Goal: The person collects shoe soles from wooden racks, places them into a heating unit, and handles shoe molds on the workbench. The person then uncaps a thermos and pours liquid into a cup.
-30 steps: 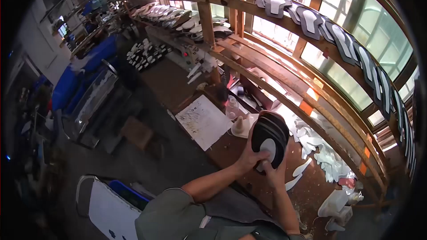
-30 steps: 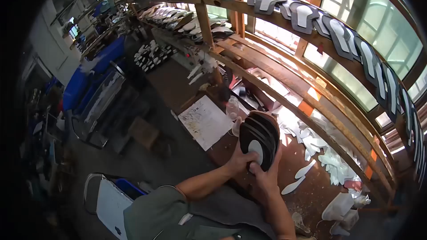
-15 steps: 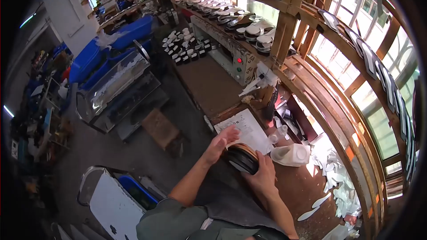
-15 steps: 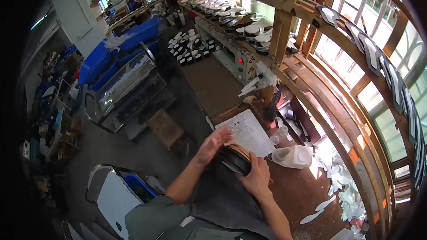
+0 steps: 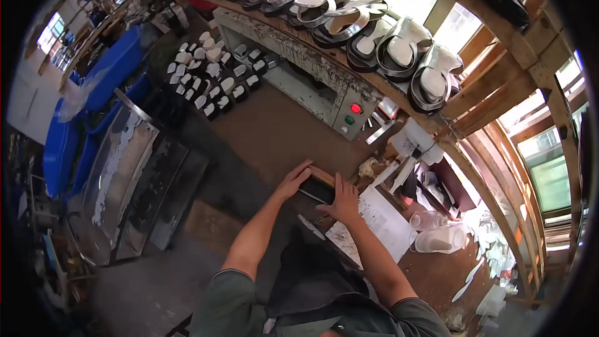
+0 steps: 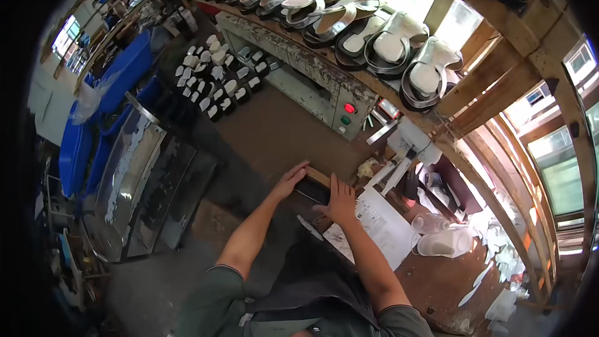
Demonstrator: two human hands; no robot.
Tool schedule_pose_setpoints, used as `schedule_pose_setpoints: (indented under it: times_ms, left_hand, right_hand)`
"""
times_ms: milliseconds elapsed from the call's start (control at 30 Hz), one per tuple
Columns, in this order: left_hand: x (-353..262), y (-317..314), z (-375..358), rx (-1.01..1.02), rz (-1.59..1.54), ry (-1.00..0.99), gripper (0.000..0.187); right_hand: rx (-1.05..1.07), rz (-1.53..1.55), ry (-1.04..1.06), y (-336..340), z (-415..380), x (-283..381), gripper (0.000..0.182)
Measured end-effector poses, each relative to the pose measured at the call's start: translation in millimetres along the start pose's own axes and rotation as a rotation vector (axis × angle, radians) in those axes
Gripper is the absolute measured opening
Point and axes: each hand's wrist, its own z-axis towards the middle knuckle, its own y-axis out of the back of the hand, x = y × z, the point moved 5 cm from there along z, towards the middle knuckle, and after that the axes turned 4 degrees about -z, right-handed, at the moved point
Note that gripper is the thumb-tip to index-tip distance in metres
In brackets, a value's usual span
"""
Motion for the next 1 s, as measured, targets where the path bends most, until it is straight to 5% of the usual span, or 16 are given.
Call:
schedule_pose_setpoints:
  times_ms: [167,233,300,367,433,600,667,733,800,867,1000]
  left_hand:
    - [-7,-15,-13,-0.037,0.179,-0.227,0.055]
    - [-10,-11,-7,0.113,0.176,-0.152,0.059]
    - [-6,6,-15,0.230,0.185,-0.063,0.062]
    - [0,16,-17,0.228,-0.349,0.053,0.066]
    - [-5,-4,-41,0.192,-0.489,0.125,0.069]
    - [11,-56,-69,0.092,-0.487,0.277,0.081]
    - [14,-63,-56,0.100,-0.594,0.547,0.075]
    - [21,-72,-11,0.011,0.011,0.463,0.069]
    - [9,-99,41,0.028,0.643,0.158,0.068]
    - [-5,-140,72,-0.072,0.884,-0.259,0.060]
    - [-6,-176,99,0.174,1.035,-0.048,0.047]
  right_hand:
    - [-0.006,0.045,-0.156,-22,-32,-12,0.108]
    - [-0.044,0.054,-0.238,-21,-33,-19,0.103]
    - [0.256,0.154,-0.274,-32,-23,-26,0.091]
    - [0.199,0.219,-0.371,18,-17,-1,0.078]
    - [0.437,0.553,-0.793,28,-43,12,0.073]
    - [0.144,1.266,-1.164,-18,-142,17,0.063]
    - [-0.022,1.438,-1.260,-10,-170,11,0.051]
    - [-0.114,1.495,-1.325,17,-195,-3,0.042]
    - [-0.177,1.446,-1.351,31,-218,-19,0.037]
    - [-0.222,1.492,-1.369,42,-231,-29,0.033]
    - [-0.319,1.514,-1.464,51,-253,-30,0.036]
